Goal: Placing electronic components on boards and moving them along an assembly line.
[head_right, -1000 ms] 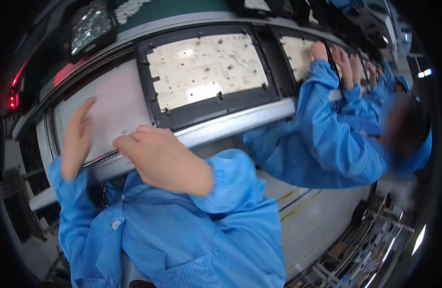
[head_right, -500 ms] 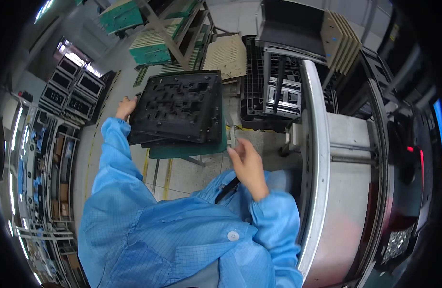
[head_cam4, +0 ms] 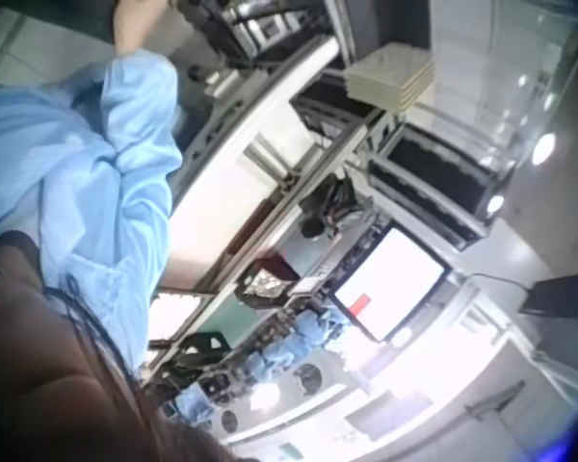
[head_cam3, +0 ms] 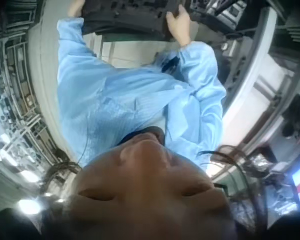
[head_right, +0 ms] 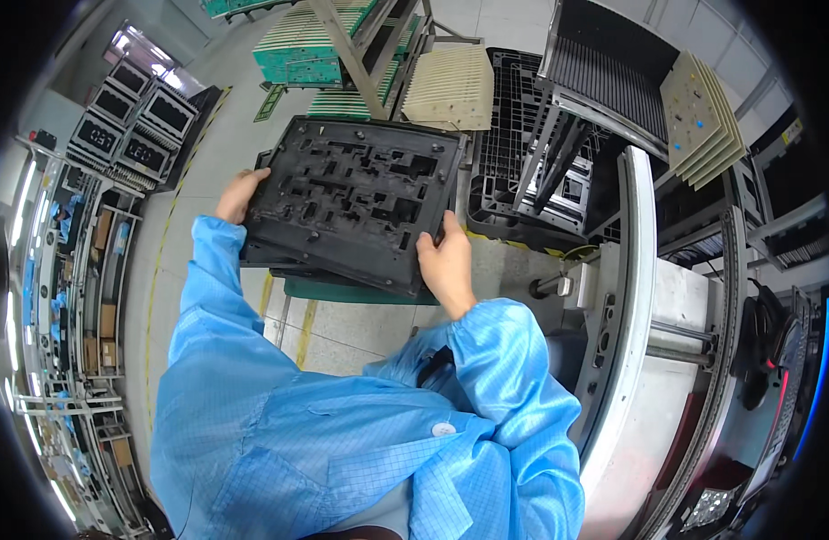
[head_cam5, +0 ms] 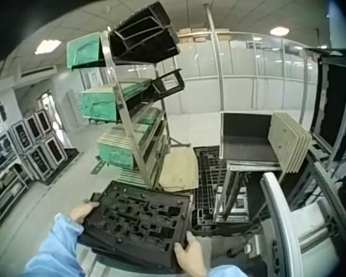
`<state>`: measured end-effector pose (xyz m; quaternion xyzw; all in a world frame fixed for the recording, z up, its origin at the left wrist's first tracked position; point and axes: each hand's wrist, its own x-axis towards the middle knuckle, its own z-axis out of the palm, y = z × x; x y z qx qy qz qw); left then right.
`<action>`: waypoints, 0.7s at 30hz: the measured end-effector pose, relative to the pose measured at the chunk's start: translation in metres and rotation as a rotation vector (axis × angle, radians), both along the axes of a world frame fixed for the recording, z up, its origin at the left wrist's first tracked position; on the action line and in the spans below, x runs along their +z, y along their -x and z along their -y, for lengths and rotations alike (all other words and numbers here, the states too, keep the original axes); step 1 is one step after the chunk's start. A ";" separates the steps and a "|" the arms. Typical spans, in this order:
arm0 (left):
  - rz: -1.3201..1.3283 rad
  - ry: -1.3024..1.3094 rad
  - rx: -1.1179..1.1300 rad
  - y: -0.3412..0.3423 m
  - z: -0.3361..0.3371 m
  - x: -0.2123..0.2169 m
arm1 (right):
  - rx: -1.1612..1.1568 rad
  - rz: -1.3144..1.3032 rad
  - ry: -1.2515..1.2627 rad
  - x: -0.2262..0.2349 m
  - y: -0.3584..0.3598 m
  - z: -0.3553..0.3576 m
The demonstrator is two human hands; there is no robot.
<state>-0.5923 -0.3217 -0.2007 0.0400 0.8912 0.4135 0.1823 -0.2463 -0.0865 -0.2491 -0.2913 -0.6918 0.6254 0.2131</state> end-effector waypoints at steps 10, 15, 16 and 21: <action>0.358 -0.562 -0.770 -0.168 -0.125 0.132 | -0.569 -0.401 0.292 0.090 -0.226 0.017; 0.566 -0.362 -1.213 -0.364 -0.314 0.115 | -1.181 -0.302 0.230 0.106 -0.380 0.065; 0.668 -0.296 -1.276 -0.402 -0.343 0.103 | -1.329 -0.286 0.160 0.090 -0.406 0.082; 0.516 -0.007 -1.618 -0.521 -0.418 0.037 | -1.698 -0.251 0.294 0.066 -0.462 0.116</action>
